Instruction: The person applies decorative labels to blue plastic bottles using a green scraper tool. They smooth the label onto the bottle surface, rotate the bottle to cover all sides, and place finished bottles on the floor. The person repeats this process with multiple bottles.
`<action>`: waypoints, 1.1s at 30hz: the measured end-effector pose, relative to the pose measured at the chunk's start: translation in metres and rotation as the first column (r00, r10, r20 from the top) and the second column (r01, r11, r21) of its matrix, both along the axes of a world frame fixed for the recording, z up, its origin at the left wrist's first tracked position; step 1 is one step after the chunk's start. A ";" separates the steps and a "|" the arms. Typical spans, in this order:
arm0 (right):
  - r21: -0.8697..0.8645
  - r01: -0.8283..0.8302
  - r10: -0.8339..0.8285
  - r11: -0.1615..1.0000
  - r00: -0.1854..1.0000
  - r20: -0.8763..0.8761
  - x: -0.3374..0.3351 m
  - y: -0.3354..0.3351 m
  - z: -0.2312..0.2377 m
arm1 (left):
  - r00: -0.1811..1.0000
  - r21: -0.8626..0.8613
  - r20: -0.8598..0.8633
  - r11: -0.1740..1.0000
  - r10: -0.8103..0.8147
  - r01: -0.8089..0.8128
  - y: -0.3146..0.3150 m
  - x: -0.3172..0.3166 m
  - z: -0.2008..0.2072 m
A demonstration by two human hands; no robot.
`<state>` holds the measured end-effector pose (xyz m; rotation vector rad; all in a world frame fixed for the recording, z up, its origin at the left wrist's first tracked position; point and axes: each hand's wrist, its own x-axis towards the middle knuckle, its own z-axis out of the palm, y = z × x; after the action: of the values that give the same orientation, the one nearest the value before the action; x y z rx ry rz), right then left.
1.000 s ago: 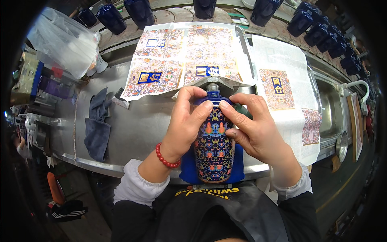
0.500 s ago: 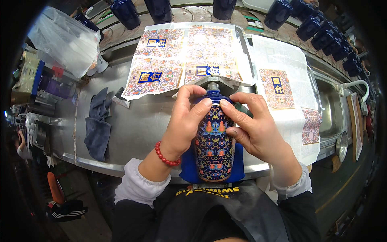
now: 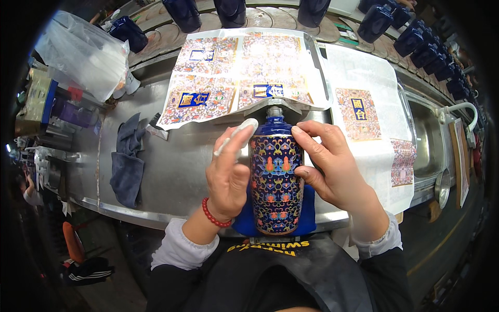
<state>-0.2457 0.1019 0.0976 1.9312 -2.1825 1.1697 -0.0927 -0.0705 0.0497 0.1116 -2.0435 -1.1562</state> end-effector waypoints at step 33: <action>0.014 0.014 -0.013 1.000 0.997 -0.070 0.004 0.000 0.004 | 0.990 -0.397 0.118 0.918 0.074 -0.021 -0.010 0.007 0.007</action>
<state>-0.2422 0.1023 0.1013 1.9282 -2.1725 1.0706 -0.0856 -0.0807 0.0566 0.0370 -2.3369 -0.7002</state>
